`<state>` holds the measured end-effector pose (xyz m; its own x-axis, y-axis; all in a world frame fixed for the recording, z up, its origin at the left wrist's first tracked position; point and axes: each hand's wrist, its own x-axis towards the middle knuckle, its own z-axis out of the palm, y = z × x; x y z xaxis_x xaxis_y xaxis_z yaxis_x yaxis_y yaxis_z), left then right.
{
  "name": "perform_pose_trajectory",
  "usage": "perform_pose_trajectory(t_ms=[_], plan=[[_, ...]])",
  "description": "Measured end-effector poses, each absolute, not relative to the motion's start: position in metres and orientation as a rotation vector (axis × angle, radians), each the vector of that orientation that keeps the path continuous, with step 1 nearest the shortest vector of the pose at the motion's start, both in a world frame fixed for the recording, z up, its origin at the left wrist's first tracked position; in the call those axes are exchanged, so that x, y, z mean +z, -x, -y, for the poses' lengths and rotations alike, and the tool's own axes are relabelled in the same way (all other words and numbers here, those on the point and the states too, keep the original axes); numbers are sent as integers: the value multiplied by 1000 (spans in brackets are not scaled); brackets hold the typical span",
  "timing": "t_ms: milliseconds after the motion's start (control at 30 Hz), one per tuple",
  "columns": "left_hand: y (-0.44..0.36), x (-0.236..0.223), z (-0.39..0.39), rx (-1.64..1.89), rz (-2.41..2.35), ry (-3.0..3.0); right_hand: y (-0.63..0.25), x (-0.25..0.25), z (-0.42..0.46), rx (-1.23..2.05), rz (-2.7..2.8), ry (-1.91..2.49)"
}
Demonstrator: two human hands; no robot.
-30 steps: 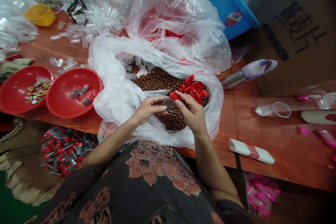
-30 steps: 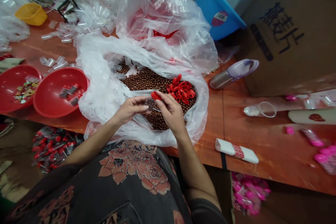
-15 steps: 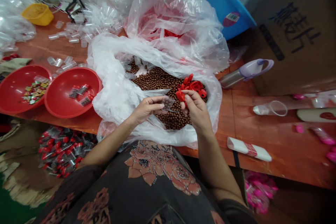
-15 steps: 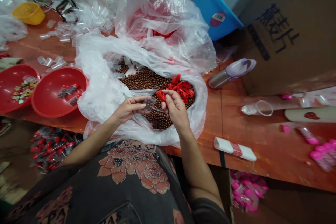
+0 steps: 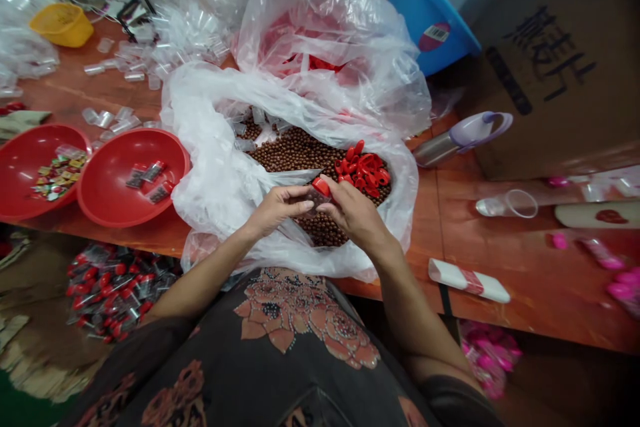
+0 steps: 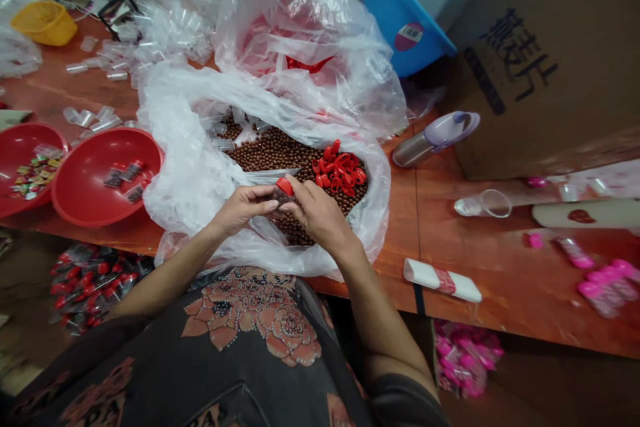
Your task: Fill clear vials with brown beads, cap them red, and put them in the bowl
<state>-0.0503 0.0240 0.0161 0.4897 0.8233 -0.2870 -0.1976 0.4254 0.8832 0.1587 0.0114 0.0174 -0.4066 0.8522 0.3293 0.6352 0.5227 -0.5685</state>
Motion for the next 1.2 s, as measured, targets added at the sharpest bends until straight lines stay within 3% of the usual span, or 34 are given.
perform_pose_trajectory(t_ms=[433,1200], plan=[[53,19,-23,834,-945,-1247,-167,17,-5,314,2156,1122],[44,-2,-18,937,-846,-1224,-159,-4,5,487,1943,1019]])
